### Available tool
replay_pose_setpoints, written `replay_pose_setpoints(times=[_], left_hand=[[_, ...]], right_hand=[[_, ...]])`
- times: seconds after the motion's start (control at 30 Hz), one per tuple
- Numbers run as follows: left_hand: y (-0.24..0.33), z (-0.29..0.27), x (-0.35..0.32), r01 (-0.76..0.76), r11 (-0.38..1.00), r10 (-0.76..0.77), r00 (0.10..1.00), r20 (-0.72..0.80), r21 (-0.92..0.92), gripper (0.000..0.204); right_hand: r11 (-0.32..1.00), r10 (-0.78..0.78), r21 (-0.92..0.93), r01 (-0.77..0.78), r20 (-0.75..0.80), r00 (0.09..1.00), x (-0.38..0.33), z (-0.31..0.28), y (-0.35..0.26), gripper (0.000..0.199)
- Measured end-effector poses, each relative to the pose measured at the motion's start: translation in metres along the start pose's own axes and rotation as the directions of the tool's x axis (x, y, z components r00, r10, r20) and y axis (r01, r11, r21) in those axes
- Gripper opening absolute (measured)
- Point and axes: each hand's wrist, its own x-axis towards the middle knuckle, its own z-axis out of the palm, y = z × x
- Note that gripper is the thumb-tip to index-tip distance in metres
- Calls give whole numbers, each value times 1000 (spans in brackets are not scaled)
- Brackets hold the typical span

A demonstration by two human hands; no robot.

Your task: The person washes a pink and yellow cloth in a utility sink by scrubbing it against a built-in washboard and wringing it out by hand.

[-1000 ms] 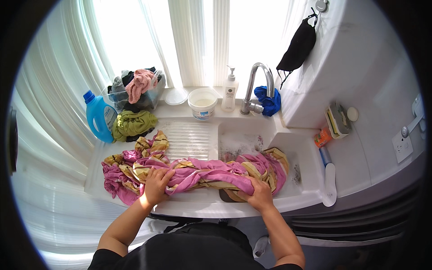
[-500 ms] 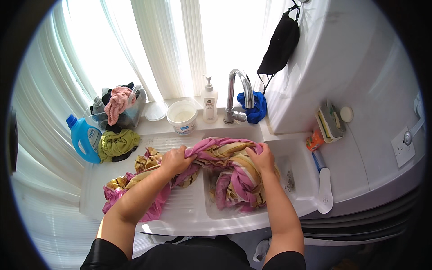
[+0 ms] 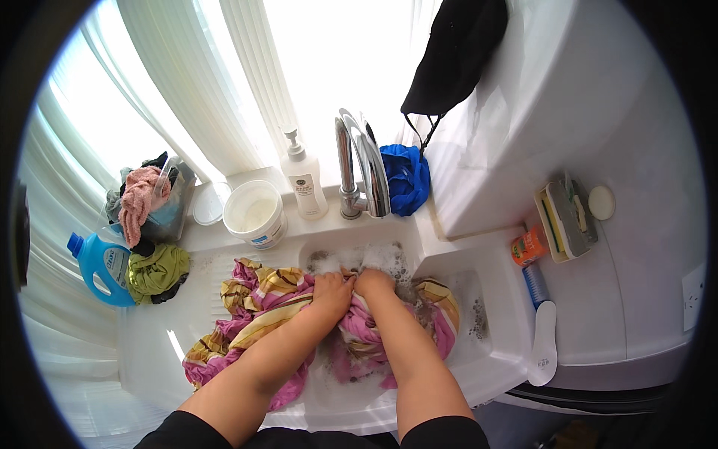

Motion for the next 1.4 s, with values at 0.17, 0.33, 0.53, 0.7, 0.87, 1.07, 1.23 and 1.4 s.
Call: replay_pose_setpoints(times=[0.17,0.33,0.53,0.7,0.87,1.07,1.23,1.4], left_hand=[[-3,7,26,-33,999,28,992,127,38,31],[-3,9,9,-53,985,68,994,-89,164,37],[-41,-64,-79,-66,993,88,966,-243,96,63],[-77,-102,-137,-113,989,99,985,-139,-91,67],[-132,-108,-189,-125,991,103,939,-327,-47,61],[-236,-148,-267,76,987,6,863,-505,141,53],[-304,-147,-342,71,953,85,870,-485,294,49],[-266,-118,-340,204,966,-260,786,-560,-162,56]], right_hand=[[999,-16,-37,18,31,999,36,12,10,41],[979,48,203,-2,-223,974,-1,16,8,44],[837,-41,381,393,-672,739,-71,36,32,44],[746,-105,252,616,-869,483,-124,25,40,46],[650,-349,-2,760,-889,296,-187,-9,-1,44],[436,-617,-402,806,-785,-58,-218,3,-61,49],[387,-808,-444,808,-586,65,-199,54,-101,47],[539,-724,40,841,-490,486,-208,30,-120,42]])
